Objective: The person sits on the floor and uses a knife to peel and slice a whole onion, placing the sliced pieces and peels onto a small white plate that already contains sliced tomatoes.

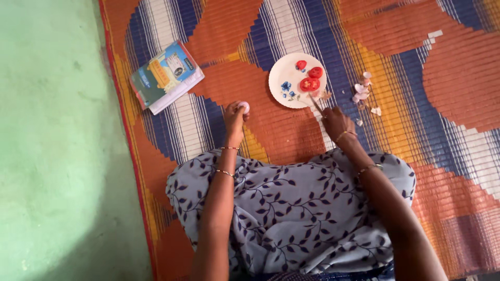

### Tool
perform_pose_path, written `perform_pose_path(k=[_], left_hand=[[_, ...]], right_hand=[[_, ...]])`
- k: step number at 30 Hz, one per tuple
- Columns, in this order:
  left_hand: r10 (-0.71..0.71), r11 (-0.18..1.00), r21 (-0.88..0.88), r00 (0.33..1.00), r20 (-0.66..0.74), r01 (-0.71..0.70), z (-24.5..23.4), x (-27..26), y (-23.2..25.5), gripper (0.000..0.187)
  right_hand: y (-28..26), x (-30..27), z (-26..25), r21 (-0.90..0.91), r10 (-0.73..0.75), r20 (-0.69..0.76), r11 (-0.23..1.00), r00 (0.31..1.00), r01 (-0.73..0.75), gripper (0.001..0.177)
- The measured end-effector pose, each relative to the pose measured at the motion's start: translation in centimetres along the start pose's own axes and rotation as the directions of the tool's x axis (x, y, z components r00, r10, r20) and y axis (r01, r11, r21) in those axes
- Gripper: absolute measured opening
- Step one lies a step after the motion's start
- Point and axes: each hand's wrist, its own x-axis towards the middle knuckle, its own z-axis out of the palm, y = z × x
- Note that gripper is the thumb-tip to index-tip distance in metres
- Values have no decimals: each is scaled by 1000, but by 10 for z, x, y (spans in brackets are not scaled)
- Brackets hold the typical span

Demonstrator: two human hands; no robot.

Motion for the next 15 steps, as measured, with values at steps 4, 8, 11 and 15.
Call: perform_pose_path(k=[4, 8, 11, 15], left_hand=[[6, 997, -72, 1000, 20, -4, -10, 2, 1, 27], [-39, 995, -88, 999, -24, 37, -4, 9, 5, 28], [-35, 997, -74, 998, -45, 31, 5, 6, 7, 31], [-89, 994, -68, 995, -43, 86, -5, 1, 0, 33]], right_hand=[[35, 28, 16, 18, 190, -94, 982, 977, -189, 21], [79, 12, 10, 107, 262, -200, 964, 944, -244, 24], [56, -10, 10, 73, 25, 64, 997, 998, -30, 24], [11, -22, 15, 131, -107, 259, 988, 960, 75, 23]])
